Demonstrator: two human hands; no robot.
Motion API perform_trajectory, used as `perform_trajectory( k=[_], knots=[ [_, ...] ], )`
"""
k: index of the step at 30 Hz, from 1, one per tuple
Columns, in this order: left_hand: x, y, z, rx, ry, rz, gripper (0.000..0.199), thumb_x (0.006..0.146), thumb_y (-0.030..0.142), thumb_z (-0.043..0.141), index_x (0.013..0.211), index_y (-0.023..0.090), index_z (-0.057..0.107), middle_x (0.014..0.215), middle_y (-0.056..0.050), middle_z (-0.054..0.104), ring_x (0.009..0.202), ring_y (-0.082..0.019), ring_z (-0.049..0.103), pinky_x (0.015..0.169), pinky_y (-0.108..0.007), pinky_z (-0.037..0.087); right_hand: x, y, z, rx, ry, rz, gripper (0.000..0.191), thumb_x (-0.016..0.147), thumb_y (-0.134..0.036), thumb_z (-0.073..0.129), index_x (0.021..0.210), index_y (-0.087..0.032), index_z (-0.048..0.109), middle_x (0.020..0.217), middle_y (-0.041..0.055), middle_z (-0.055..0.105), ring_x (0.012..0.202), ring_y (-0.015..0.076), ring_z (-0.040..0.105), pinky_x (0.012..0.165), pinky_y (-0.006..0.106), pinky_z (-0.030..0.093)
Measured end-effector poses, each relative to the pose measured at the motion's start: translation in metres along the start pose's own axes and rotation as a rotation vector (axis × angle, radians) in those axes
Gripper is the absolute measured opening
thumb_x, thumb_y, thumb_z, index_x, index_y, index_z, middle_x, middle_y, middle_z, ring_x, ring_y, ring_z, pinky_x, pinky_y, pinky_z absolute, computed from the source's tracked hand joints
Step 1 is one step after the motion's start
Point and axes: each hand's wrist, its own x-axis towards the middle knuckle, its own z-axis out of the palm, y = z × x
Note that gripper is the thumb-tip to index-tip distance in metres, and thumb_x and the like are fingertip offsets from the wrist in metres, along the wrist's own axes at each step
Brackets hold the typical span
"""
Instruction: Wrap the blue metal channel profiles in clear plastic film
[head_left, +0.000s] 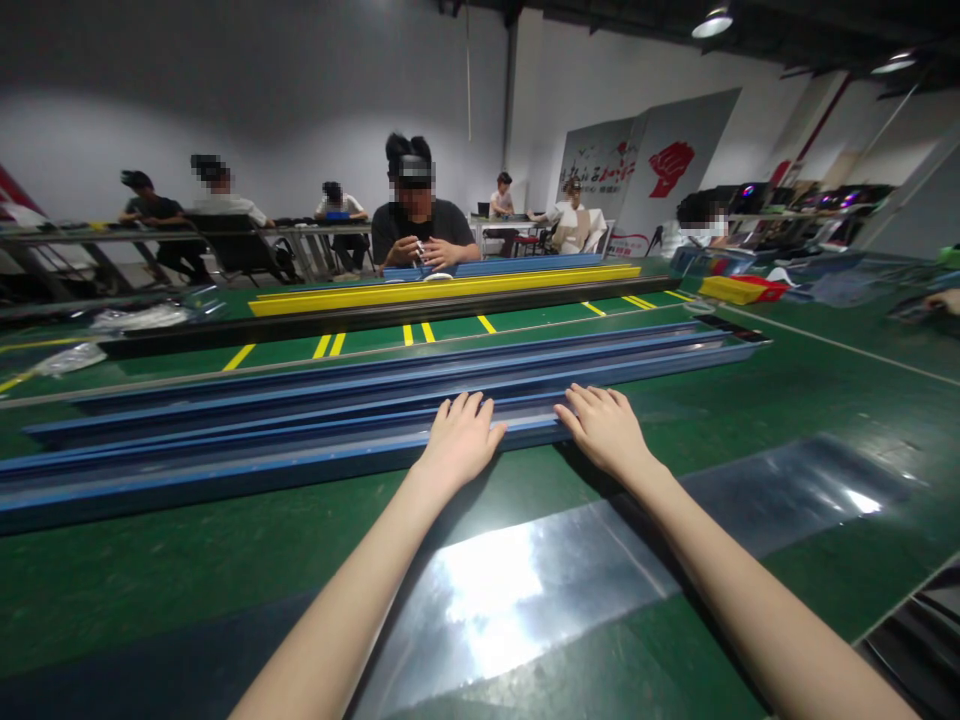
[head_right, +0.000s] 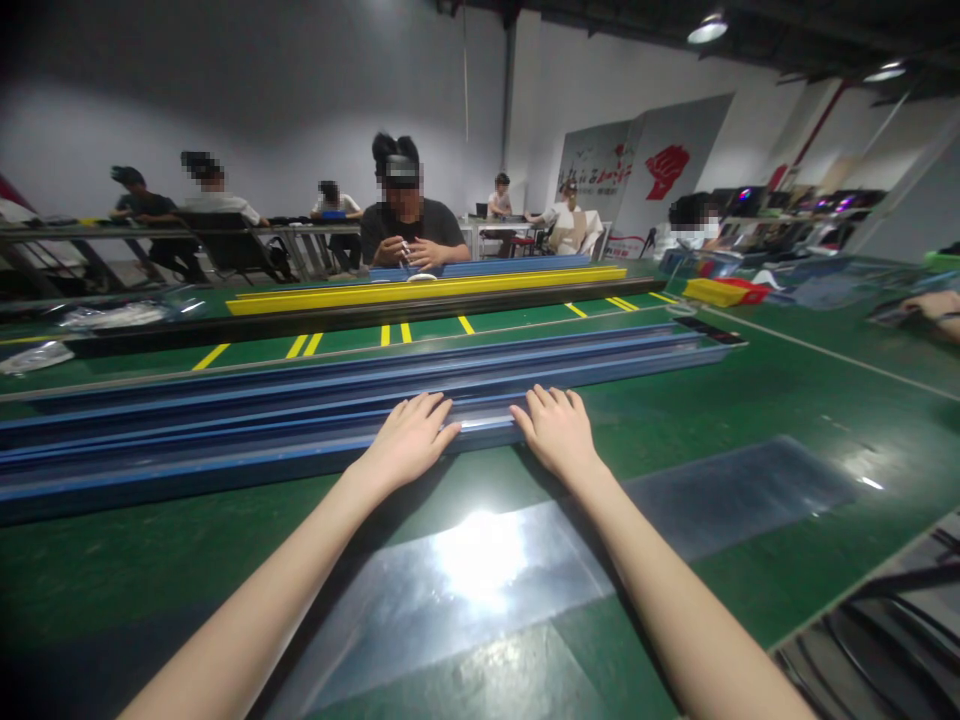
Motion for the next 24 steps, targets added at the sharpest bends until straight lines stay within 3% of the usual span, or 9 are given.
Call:
perform_trajectory(
  k=[5,12,20,24],
  knots=[
    [0.001,0.001,0.002,0.04,0.087,0.02,0.042,0.089,0.035,0.032,0.121,0.012,0.047,0.13,-0.011,0.045,0.121,-0.024,0.038,0.099,-0.039,0.03,-0.002,-0.016,-0.002,0.055,0.013,-0.09,0.049,0.09,-0.042,0.025,0.116,-0.012,0.054,0.122,0.0103,0.054,0.109,0.0244,0.048,0.092,0.038,0.029],
    [0.001,0.003,0.004,-0.015,0.064,0.087,0.04,0.09,0.032,0.029,0.123,0.017,0.046,0.132,-0.006,0.046,0.12,-0.021,0.039,0.097,-0.037,0.033,-0.004,-0.026,-0.001,0.141,0.006,-0.205,0.049,0.09,-0.043,0.025,0.121,-0.015,0.049,0.128,0.0084,0.05,0.117,0.0216,0.043,0.096,0.037,0.027],
    [0.001,-0.007,-0.013,0.05,0.049,0.004,0.035,0.09,0.033,0.03,0.11,0.019,0.055,0.112,-0.005,0.061,0.102,-0.022,0.052,0.086,-0.036,0.037,0.001,-0.01,-0.011,0.161,0.074,-0.051,0.04,0.091,-0.036,0.026,0.1,-0.017,0.06,0.106,0.0069,0.064,0.102,0.0174,0.054,0.093,0.034,0.027],
    [0.0,-0.012,-0.021,0.119,0.045,-0.087,0.033,0.089,0.032,0.031,0.102,0.019,0.058,0.102,-0.007,0.064,0.098,-0.024,0.054,0.082,-0.036,0.037,0.002,-0.004,-0.012,0.126,0.074,0.03,0.04,0.091,-0.036,0.027,0.094,-0.016,0.061,0.104,0.0086,0.064,0.1,0.0181,0.055,0.093,0.034,0.026]
  ],
)
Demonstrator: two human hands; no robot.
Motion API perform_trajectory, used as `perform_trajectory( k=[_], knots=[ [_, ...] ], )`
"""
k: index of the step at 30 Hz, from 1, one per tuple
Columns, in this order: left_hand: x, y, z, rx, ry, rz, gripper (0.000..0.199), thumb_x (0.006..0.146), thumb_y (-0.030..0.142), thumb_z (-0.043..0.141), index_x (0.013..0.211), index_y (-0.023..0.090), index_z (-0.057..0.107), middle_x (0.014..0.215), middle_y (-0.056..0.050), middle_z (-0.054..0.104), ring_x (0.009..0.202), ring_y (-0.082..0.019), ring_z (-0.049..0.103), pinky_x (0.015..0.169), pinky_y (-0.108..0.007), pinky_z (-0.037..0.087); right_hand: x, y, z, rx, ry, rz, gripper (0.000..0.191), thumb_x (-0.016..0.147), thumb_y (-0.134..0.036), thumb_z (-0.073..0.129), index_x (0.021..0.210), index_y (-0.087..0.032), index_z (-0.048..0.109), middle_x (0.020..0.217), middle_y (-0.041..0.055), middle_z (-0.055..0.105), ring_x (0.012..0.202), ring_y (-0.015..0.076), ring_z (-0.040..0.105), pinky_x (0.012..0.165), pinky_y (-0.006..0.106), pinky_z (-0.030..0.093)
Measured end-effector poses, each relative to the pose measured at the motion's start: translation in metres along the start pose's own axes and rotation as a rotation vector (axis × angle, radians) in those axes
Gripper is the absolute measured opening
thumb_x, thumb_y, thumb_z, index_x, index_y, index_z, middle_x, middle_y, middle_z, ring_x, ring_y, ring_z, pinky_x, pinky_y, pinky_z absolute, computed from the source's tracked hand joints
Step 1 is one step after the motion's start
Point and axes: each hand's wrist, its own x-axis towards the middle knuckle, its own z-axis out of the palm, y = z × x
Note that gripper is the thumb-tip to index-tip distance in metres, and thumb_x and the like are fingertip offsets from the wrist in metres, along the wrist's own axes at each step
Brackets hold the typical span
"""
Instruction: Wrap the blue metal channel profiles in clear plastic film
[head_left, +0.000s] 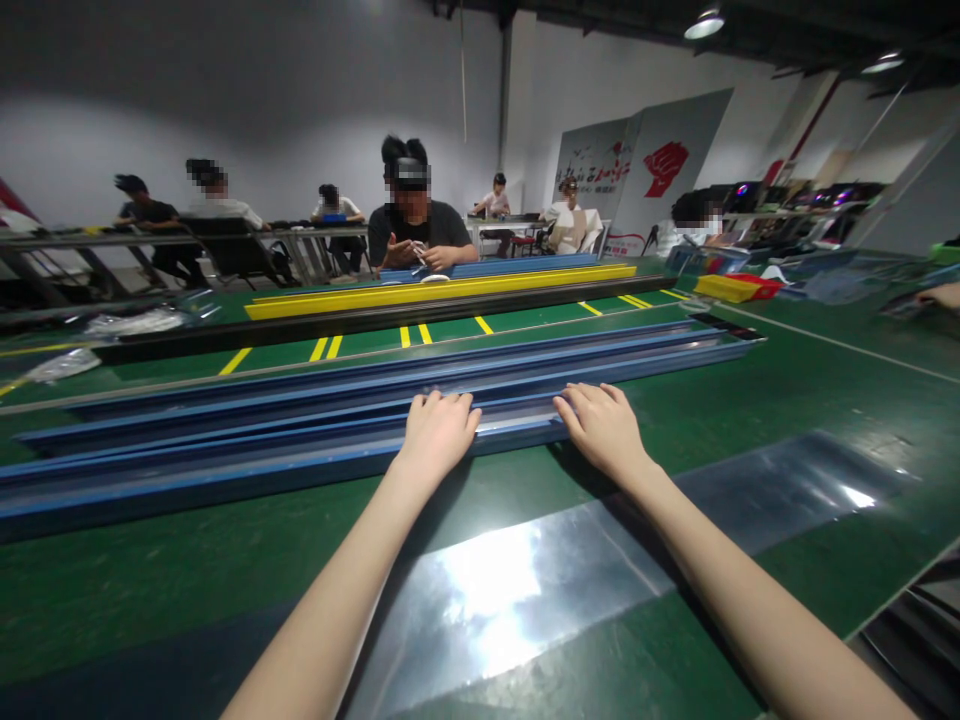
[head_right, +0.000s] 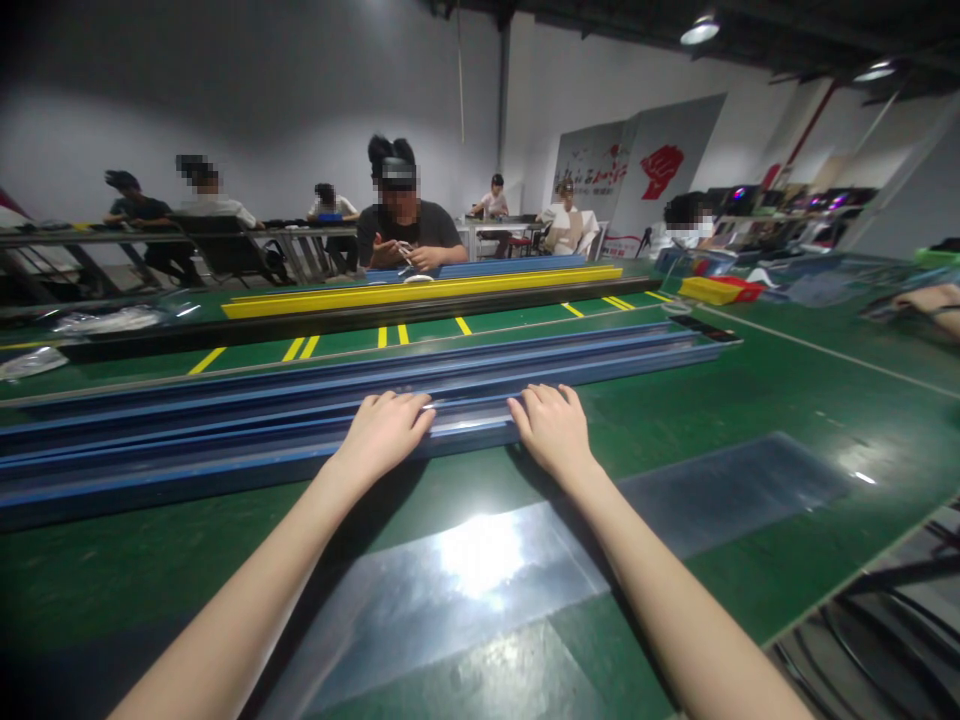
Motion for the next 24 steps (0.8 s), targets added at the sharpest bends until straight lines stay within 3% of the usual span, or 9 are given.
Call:
perform_trajectory(
  k=[7,13,16,24],
  knots=[
    [-0.001,0.0,-0.001,0.028,0.027,-0.055,0.033,0.088,0.029,0.031,0.092,0.015,0.061,0.099,-0.01,0.063,0.096,-0.026,0.055,0.08,-0.039,0.039,-0.002,-0.001,0.009,-0.044,-0.05,-0.035,0.044,0.091,-0.038,0.025,0.099,-0.014,0.06,0.108,0.0117,0.062,0.101,0.0203,0.053,0.09,0.035,0.028],
    [0.001,0.007,0.007,-0.12,-0.007,0.168,0.037,0.09,0.031,0.03,0.116,0.017,0.051,0.125,-0.007,0.051,0.113,-0.021,0.045,0.091,-0.033,0.037,-0.005,-0.011,0.011,0.014,-0.06,-0.206,0.047,0.09,-0.041,0.026,0.114,-0.013,0.054,0.121,0.0108,0.055,0.111,0.021,0.047,0.093,0.035,0.026],
    [0.001,0.008,0.012,-0.166,-0.026,0.207,0.042,0.091,0.034,0.029,0.126,0.017,0.042,0.133,-0.006,0.044,0.121,-0.02,0.038,0.096,-0.034,0.034,-0.005,-0.012,0.01,0.05,-0.08,-0.291,0.047,0.09,-0.042,0.026,0.118,-0.014,0.051,0.125,0.009,0.052,0.114,0.0196,0.045,0.094,0.034,0.026],
    [0.0,0.003,0.003,-0.105,-0.077,0.151,0.037,0.09,0.035,0.03,0.116,0.019,0.051,0.119,-0.005,0.056,0.107,-0.024,0.05,0.086,-0.037,0.039,-0.001,0.004,0.006,0.0,-0.039,-0.126,0.042,0.091,-0.038,0.026,0.106,-0.015,0.058,0.114,0.0094,0.06,0.106,0.0198,0.051,0.092,0.036,0.025]
  ],
)
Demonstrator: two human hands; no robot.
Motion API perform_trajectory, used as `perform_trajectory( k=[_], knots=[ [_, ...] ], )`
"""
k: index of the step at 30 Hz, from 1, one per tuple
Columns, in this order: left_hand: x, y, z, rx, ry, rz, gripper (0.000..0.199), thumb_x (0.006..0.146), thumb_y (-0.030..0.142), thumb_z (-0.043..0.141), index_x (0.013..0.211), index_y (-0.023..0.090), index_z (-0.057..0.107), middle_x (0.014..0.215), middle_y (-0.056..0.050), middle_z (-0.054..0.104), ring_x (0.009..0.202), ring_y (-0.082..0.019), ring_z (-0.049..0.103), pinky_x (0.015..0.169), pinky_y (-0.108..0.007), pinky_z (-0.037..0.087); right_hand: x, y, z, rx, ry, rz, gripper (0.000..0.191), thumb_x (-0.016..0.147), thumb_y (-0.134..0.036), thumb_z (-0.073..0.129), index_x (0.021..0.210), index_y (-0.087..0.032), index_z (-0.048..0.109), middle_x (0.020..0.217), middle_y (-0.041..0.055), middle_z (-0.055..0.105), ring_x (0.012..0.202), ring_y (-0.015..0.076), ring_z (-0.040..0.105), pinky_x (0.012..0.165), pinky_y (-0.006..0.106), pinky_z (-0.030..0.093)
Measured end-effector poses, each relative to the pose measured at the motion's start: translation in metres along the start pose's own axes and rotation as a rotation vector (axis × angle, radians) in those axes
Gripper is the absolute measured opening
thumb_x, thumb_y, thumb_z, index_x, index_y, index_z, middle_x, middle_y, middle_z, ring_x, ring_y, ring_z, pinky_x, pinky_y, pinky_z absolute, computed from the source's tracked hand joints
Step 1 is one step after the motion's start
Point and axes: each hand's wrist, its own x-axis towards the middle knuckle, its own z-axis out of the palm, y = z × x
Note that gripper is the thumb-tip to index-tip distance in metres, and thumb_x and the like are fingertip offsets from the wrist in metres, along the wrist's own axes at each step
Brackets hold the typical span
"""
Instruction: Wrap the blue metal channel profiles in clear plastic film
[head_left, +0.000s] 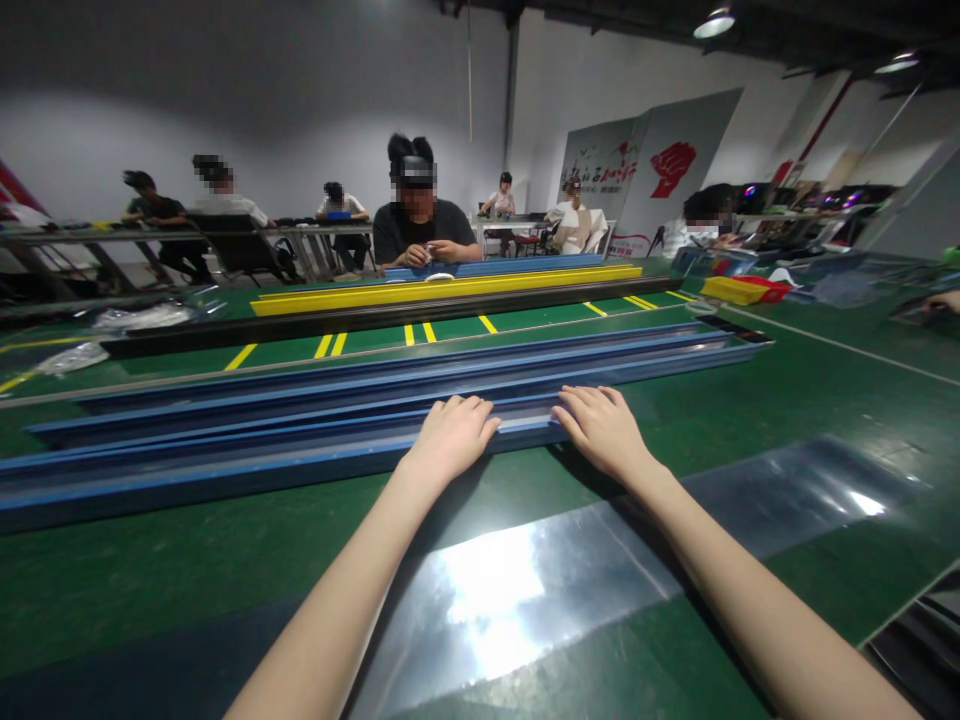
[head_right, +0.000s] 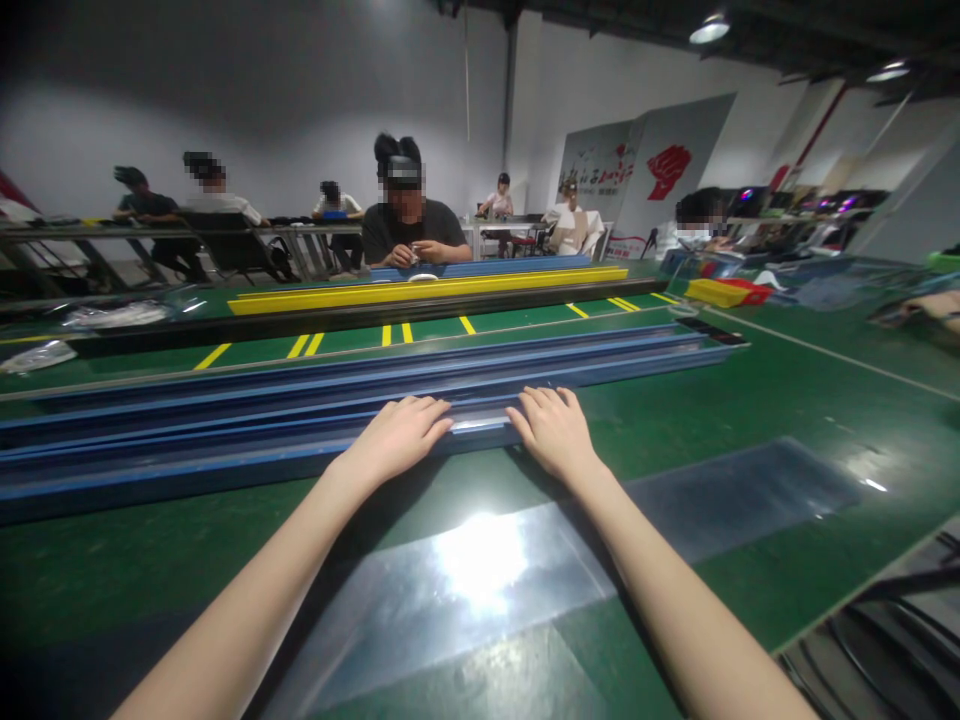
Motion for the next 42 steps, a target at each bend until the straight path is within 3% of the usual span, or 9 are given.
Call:
perform_trajectory(
  k=[5,9,18,21,28,34,38,42],
  knots=[
    [-0.004,-0.003,-0.006,0.126,0.056,-0.118,0.034,0.089,0.031,0.031,0.103,0.017,0.058,0.103,-0.008,0.063,0.097,-0.026,0.054,0.081,-0.038,0.039,0.001,0.005,-0.002,-0.024,-0.002,0.108,0.042,0.091,-0.038,0.024,0.097,-0.016,0.06,0.103,0.0092,0.064,0.097,0.0191,0.055,0.09,0.036,0.026],
    [-0.005,-0.003,-0.006,0.151,0.075,-0.178,0.033,0.089,0.03,0.032,0.096,0.015,0.06,0.1,-0.011,0.062,0.096,-0.027,0.053,0.079,-0.039,0.038,0.0,0.001,-0.001,-0.023,-0.015,0.079,0.043,0.091,-0.038,0.024,0.096,-0.015,0.061,0.103,0.01,0.064,0.096,0.0194,0.055,0.09,0.035,0.026],
    [0.0,0.008,0.005,0.028,0.118,0.051,0.034,0.09,0.029,0.03,0.114,0.018,0.052,0.121,-0.007,0.054,0.11,-0.021,0.047,0.088,-0.035,0.038,-0.001,-0.016,0.002,0.099,-0.032,-0.17,0.045,0.091,-0.04,0.025,0.114,-0.016,0.054,0.122,0.0081,0.055,0.111,0.0191,0.047,0.094,0.035,0.026],
    [0.001,0.009,0.009,0.0,0.088,0.064,0.036,0.09,0.031,0.03,0.12,0.02,0.047,0.128,-0.006,0.05,0.115,-0.021,0.043,0.092,-0.036,0.036,-0.001,-0.016,0.001,0.106,-0.05,-0.22,0.044,0.091,-0.04,0.025,0.115,-0.018,0.054,0.124,0.0065,0.053,0.112,0.0183,0.046,0.094,0.035,0.026],
    [0.0,0.005,0.002,0.043,0.039,0.005,0.034,0.09,0.032,0.031,0.109,0.02,0.056,0.115,-0.007,0.059,0.106,-0.021,0.05,0.088,-0.035,0.037,0.0,-0.007,-0.001,0.034,0.0,-0.076,0.044,0.091,-0.039,0.025,0.113,-0.016,0.055,0.12,0.0081,0.056,0.11,0.0191,0.048,0.094,0.035,0.024],
    [-0.004,-0.001,-0.013,0.141,0.026,-0.162,0.034,0.089,0.031,0.03,0.096,0.018,0.061,0.1,-0.008,0.065,0.096,-0.025,0.054,0.079,-0.036,0.04,0.001,-0.002,-0.005,0.002,0.024,0.065,0.041,0.091,-0.037,0.026,0.106,-0.015,0.057,0.112,0.0092,0.061,0.105,0.0198,0.051,0.091,0.035,0.025],
    [-0.006,-0.005,-0.014,0.162,0.045,-0.217,0.034,0.089,0.03,0.031,0.093,0.016,0.061,0.097,-0.01,0.065,0.095,-0.028,0.055,0.078,-0.039,0.04,0.0,-0.003,-0.005,-0.017,-0.014,0.092,0.041,0.091,-0.037,0.024,0.099,-0.016,0.059,0.102,0.0089,0.065,0.097,0.0195,0.055,0.09,0.035,0.026],
    [-0.005,-0.003,-0.009,0.177,0.093,-0.183,0.033,0.089,0.03,0.031,0.095,0.016,0.061,0.1,-0.011,0.062,0.096,-0.027,0.054,0.078,-0.038,0.04,-0.001,-0.008,-0.001,-0.027,-0.023,0.064,0.043,0.091,-0.038,0.025,0.102,-0.015,0.059,0.11,0.0102,0.061,0.1,0.0206,0.053,0.092,0.036,0.025]
  ],
)
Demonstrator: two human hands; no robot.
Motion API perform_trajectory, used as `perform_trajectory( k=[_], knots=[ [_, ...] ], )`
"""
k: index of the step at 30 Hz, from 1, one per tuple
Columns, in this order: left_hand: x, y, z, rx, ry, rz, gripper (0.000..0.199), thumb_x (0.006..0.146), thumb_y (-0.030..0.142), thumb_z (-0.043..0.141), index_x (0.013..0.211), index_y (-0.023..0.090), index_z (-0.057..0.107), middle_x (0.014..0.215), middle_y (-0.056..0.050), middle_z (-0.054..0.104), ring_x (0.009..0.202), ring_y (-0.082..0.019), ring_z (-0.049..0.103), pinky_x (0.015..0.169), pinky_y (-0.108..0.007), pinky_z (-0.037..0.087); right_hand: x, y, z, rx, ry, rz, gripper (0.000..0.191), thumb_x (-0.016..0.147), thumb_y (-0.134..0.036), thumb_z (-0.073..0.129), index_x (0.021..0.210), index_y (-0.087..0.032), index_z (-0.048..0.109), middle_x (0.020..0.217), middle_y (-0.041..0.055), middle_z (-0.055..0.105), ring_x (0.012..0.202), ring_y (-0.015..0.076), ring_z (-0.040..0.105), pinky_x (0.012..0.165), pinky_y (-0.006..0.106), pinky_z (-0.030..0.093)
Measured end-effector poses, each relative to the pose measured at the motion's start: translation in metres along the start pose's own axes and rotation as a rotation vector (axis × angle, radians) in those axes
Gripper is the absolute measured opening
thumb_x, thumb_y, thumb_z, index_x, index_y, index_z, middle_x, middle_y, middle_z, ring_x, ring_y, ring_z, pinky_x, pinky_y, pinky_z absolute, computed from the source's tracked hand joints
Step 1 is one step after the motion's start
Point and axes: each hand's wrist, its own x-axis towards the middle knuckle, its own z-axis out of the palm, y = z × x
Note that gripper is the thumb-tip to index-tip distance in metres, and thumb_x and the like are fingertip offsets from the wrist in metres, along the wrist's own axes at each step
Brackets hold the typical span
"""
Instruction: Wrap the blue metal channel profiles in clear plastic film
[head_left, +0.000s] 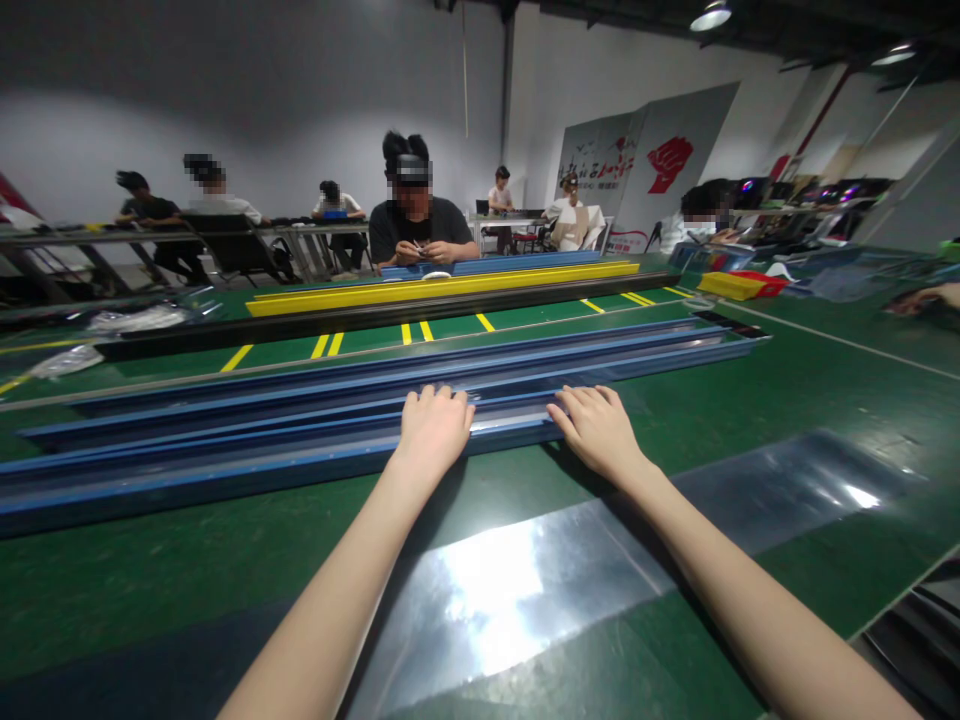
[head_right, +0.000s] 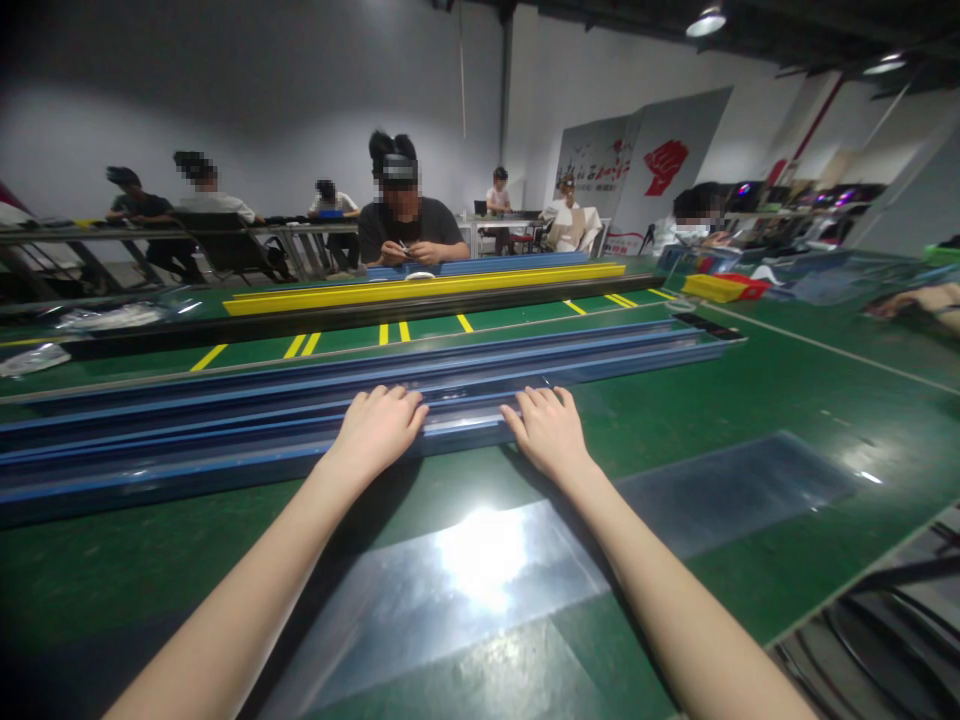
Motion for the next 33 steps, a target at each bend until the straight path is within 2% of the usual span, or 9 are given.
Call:
perform_trajectory(
  k=[3,7,11,18,22,26,30,33],
  knots=[
    [0.001,0.005,0.004,-0.036,0.02,0.088,0.033,0.089,0.029,0.031,0.1,0.017,0.059,0.105,-0.009,0.061,0.099,-0.024,0.052,0.08,-0.036,0.04,-0.001,-0.005,0.002,0.024,0.005,-0.049,0.044,0.091,-0.039,0.025,0.106,-0.014,0.057,0.114,0.01,0.059,0.103,0.0207,0.051,0.094,0.037,0.024],
    [0.002,0.012,0.011,-0.11,0.013,0.215,0.032,0.09,0.029,0.031,0.108,0.017,0.055,0.116,-0.006,0.057,0.105,-0.021,0.05,0.085,-0.033,0.039,-0.002,-0.011,0.002,0.093,0.002,-0.187,0.043,0.091,-0.04,0.026,0.111,-0.015,0.056,0.119,0.0084,0.057,0.107,0.0194,0.049,0.095,0.036,0.024],
    [0.001,0.015,0.016,-0.13,-0.006,0.231,0.031,0.09,0.03,0.033,0.11,0.018,0.054,0.122,-0.005,0.054,0.107,-0.021,0.048,0.086,-0.034,0.039,-0.001,-0.012,0.001,0.114,0.008,-0.252,0.042,0.091,-0.04,0.027,0.111,-0.016,0.056,0.12,0.007,0.056,0.107,0.019,0.048,0.094,0.035,0.025],
    [0.001,0.009,0.009,-0.097,-0.038,0.173,0.031,0.09,0.031,0.033,0.103,0.018,0.058,0.109,-0.005,0.061,0.1,-0.022,0.052,0.084,-0.033,0.039,0.0,-0.004,0.0,0.05,0.066,-0.117,0.04,0.091,-0.039,0.028,0.107,-0.016,0.057,0.115,0.0081,0.059,0.105,0.0199,0.05,0.093,0.036,0.024],
    [0.0,0.005,0.001,-0.042,-0.043,0.055,0.032,0.089,0.03,0.032,0.097,0.018,0.06,0.101,-0.007,0.064,0.097,-0.024,0.054,0.079,-0.035,0.04,0.001,0.001,-0.003,0.02,0.063,-0.015,0.039,0.091,-0.037,0.027,0.103,-0.015,0.058,0.108,0.0082,0.062,0.101,0.0196,0.052,0.091,0.034,0.024],
    [0.0,0.001,-0.001,-0.008,-0.033,-0.04,0.032,0.089,0.029,0.032,0.092,0.016,0.061,0.097,-0.008,0.065,0.095,-0.025,0.054,0.077,-0.036,0.04,0.001,0.003,-0.004,0.007,0.027,0.021,0.039,0.091,-0.037,0.026,0.096,-0.016,0.059,0.094,0.0082,0.066,0.095,0.0194,0.054,0.09,0.034,0.024],
    [0.001,0.004,0.004,0.001,0.018,-0.016,0.032,0.089,0.028,0.032,0.094,0.015,0.061,0.098,-0.009,0.063,0.096,-0.027,0.053,0.076,-0.038,0.041,0.0,-0.001,-0.002,0.028,0.02,-0.018,0.04,0.091,-0.037,0.026,0.097,-0.015,0.059,0.1,0.0089,0.065,0.096,0.0196,0.054,0.091,0.035,0.024],
    [0.002,0.009,0.008,-0.026,0.048,0.07,0.031,0.089,0.028,0.032,0.099,0.015,0.059,0.103,-0.009,0.061,0.097,-0.025,0.053,0.077,-0.037,0.041,-0.001,-0.006,0.002,0.05,0.028,-0.062,0.041,0.091,-0.038,0.026,0.102,-0.015,0.058,0.11,0.0099,0.062,0.101,0.0202,0.053,0.093,0.036,0.024]
  ],
)
